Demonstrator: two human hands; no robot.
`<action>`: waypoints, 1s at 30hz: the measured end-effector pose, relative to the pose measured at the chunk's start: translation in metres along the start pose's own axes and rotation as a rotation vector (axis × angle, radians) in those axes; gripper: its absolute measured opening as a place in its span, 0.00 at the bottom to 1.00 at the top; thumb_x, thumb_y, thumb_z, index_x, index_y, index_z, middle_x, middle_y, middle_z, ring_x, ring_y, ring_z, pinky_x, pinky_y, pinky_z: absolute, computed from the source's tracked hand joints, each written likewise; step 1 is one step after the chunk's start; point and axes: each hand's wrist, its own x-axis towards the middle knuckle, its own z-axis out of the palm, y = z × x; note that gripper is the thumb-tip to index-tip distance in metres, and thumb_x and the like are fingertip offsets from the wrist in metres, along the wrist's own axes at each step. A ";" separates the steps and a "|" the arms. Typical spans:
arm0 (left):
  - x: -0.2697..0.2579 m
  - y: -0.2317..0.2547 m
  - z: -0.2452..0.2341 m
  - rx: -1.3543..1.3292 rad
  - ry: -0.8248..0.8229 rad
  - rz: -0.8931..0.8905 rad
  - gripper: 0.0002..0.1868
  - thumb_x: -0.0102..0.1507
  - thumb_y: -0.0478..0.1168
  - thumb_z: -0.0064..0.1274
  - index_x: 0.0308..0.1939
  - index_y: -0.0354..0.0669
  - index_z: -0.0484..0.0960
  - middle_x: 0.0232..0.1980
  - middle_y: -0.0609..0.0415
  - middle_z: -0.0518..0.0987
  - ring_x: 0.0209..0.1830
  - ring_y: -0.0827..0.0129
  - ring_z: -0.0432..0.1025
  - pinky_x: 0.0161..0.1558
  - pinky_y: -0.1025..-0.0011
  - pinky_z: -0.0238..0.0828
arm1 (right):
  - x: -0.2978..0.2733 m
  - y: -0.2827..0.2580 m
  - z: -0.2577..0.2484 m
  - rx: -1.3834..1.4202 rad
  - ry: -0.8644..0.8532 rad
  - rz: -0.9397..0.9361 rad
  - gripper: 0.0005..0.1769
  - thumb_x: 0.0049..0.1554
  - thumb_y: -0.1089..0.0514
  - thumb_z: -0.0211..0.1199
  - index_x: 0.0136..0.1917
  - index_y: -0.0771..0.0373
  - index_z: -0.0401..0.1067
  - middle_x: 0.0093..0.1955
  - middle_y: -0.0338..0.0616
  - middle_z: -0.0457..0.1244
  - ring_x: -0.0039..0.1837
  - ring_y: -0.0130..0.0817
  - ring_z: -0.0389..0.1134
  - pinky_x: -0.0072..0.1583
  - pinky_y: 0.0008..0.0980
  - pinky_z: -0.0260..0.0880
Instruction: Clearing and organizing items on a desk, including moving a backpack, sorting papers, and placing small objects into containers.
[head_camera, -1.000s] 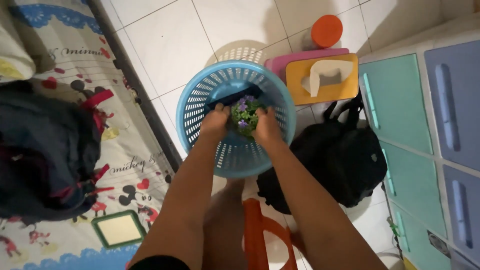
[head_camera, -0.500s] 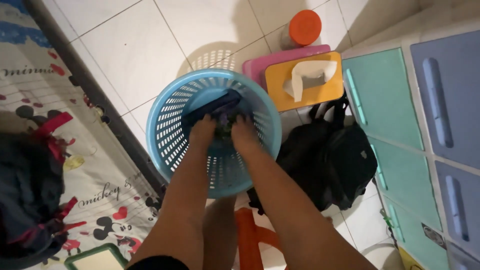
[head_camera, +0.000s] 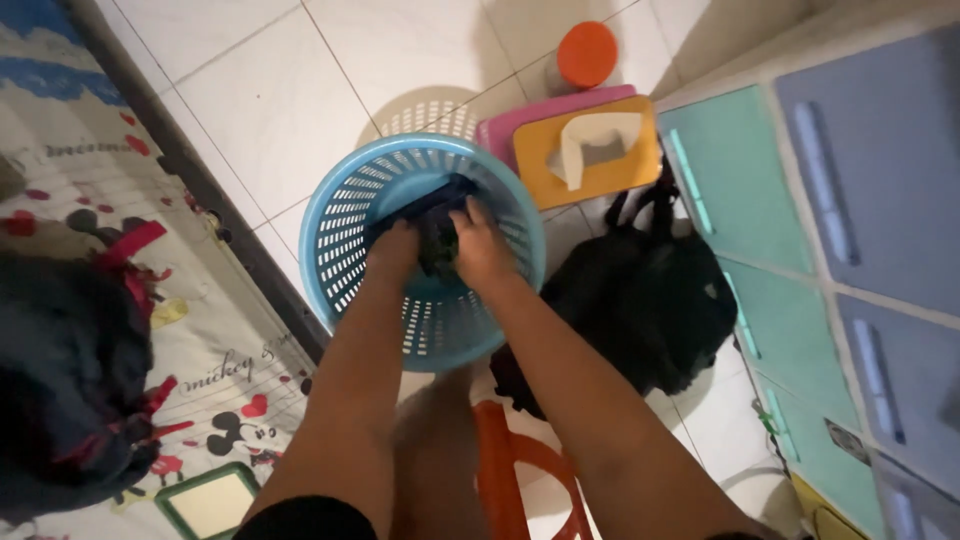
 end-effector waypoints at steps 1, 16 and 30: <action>-0.017 0.006 -0.016 0.007 0.009 0.006 0.15 0.66 0.28 0.48 0.54 0.36 0.83 0.63 0.40 0.76 0.49 0.50 0.80 0.49 0.57 0.80 | -0.006 0.007 0.007 0.001 0.013 0.000 0.27 0.61 0.69 0.58 0.73 0.67 0.63 0.80 0.64 0.48 0.80 0.59 0.52 0.74 0.51 0.64; -0.202 0.228 -0.228 -0.053 0.366 0.359 0.19 0.65 0.43 0.53 0.59 0.41 0.80 0.60 0.41 0.77 0.56 0.43 0.78 0.53 0.49 0.79 | -0.202 0.064 -0.138 0.235 0.640 -0.188 0.45 0.50 0.57 0.66 0.80 0.47 0.57 0.83 0.51 0.45 0.81 0.51 0.52 0.75 0.44 0.60; -0.353 0.558 -0.196 -0.162 0.628 1.091 0.19 0.58 0.47 0.59 0.53 0.55 0.79 0.47 0.59 0.74 0.51 0.57 0.76 0.53 0.58 0.76 | -0.511 0.210 -0.243 0.105 1.304 0.064 0.40 0.54 0.59 0.69 0.78 0.55 0.63 0.80 0.53 0.54 0.80 0.49 0.54 0.77 0.43 0.56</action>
